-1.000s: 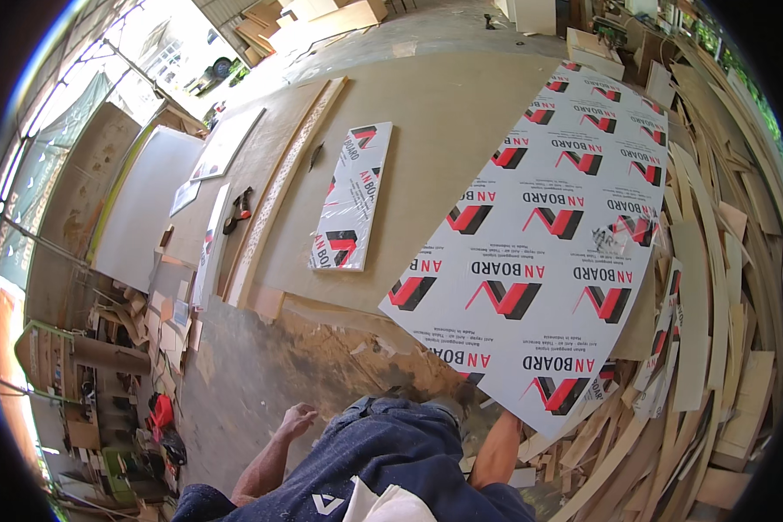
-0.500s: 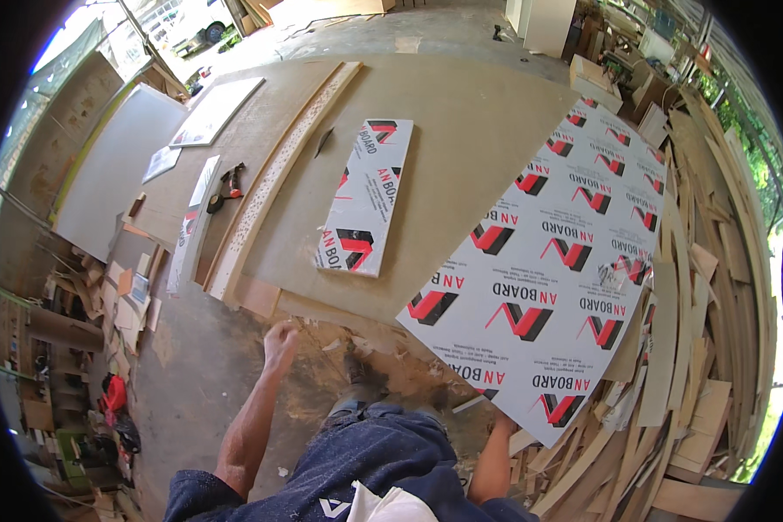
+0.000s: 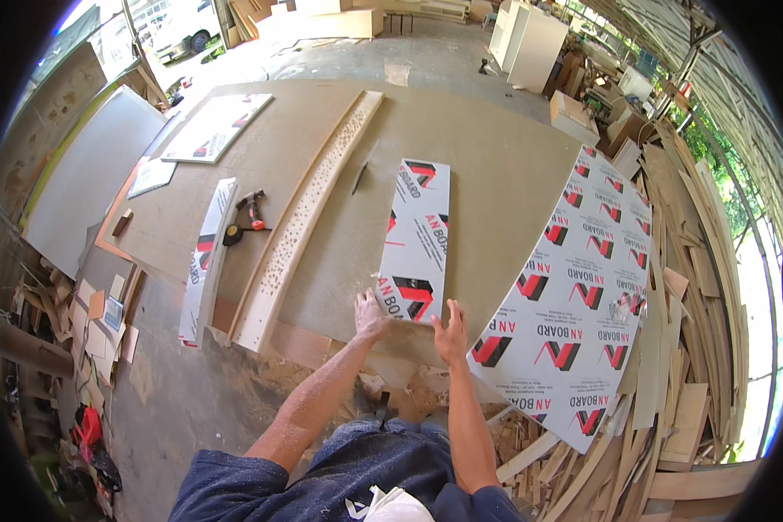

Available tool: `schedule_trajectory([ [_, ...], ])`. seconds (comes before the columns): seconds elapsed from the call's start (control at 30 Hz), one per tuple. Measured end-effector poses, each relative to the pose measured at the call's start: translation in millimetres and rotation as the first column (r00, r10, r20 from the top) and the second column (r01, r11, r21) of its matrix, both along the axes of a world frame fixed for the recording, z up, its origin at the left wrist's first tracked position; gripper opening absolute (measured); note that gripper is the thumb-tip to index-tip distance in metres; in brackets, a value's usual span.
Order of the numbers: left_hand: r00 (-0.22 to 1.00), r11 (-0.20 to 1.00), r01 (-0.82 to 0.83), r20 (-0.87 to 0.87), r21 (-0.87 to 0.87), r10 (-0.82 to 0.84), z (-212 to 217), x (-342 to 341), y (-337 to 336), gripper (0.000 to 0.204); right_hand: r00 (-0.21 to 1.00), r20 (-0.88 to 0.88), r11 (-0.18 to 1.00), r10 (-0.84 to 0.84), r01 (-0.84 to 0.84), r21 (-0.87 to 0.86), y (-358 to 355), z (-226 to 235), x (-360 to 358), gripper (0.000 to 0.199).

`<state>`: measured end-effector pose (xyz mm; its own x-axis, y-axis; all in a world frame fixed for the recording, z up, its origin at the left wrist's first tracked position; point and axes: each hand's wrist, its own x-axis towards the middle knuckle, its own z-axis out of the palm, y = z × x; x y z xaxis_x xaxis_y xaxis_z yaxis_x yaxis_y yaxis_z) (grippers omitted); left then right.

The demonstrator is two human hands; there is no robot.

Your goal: The person repeatedly picks up, flips, and places white 'AN BOARD' panels on a workbench in a workshop. The person handles the boards one at a time, moving them between the bench and a nearby pile of wood scraps.

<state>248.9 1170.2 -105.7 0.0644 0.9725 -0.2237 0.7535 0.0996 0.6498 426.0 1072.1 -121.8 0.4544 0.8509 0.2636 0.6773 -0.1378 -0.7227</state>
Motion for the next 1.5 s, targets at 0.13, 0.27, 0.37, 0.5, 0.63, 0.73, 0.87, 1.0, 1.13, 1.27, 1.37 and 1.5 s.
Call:
schedule_trajectory([
  [0.13, 0.998, 0.996, 0.005, 0.061, -0.091, 0.000, -7.5, -11.0, 15.7, 0.071, 0.986, -0.096, 0.951, -0.137, 0.103, -0.292, 57.7, -16.2, -7.0, 0.075],
  [0.27, 0.977, 0.990, -0.136, 0.162, -0.035, 0.139, -4.2, -47.1, 6.0, 0.063, 0.975, -0.222, 0.856, -0.033, -0.087, -0.510, 60.8, 5.7, -6.3, 0.064],
  [0.37, 0.880, 0.987, -0.162, 0.453, 0.001, 0.144, 11.4, -97.0, -22.6, 0.059, 0.729, -0.678, 0.782, 0.097, -0.477, -0.401, 40.9, 7.7, -11.2, 0.044],
  [0.5, 0.735, 0.943, -0.202, 0.595, -0.264, 0.324, 89.2, -153.8, -65.7, 0.050, 0.447, -0.880, 0.683, 0.160, -0.694, -0.229, 1.8, 42.5, -48.8, 0.029],
  [0.63, 0.568, 0.925, -0.370, 0.768, -0.084, 0.297, 97.5, -202.0, -123.6, 0.043, 0.321, -0.944, 0.688, 0.073, -0.702, -0.185, -13.8, 36.8, -90.9, 0.027],
  [0.73, 0.536, 0.851, -0.520, 0.745, -0.077, 0.396, 91.8, -234.4, -168.2, 0.041, 0.329, -0.944, 0.787, 0.038, -0.592, -0.174, -6.7, 25.2, -112.5, 0.024],
  [0.87, 0.462, 0.776, -0.626, 0.766, -0.074, 0.446, 81.9, -261.6, -213.9, 0.042, 0.487, -0.865, 0.789, 0.123, -0.576, -0.212, -10.4, 16.9, -139.7, 0.026],
  [1.0, 0.403, 0.721, -0.687, 0.776, -0.094, 0.485, 60.3, -275.1, -240.7, 0.041, 0.817, -0.460, 0.797, 0.348, -0.516, -0.314, -22.8, 21.6, -170.1, 0.029],
  [1.13, 0.342, 0.688, -0.714, 0.794, -0.129, 0.503, 46.3, -284.6, -249.3, 0.042, 0.836, -0.208, 0.788, 0.508, -0.549, -0.281, -20.8, 23.8, -187.1, 0.033],
  [1.27, 0.209, 0.617, -0.758, 0.817, -0.211, 0.537, -8.0, -299.8, -243.1, 0.041, 0.856, -0.191, 0.832, 0.479, -0.513, -0.212, -10.9, 14.5, -211.0, 0.039],
  [1.37, 0.104, 0.542, -0.790, 0.808, -0.287, 0.580, -45.8, -312.3, -228.3, 0.041, 0.870, -0.163, 0.863, 0.464, -0.486, -0.138, -2.8, -2.2, -221.6, 0.048],
  [1.5, 0.036, 0.522, -0.764, 0.784, -0.378, 0.619, -62.0, -310.0, -204.3, 0.041, 0.911, -0.147, 0.913, 0.386, -0.400, -0.081, 12.6, -25.1, -231.4, 0.054],
])
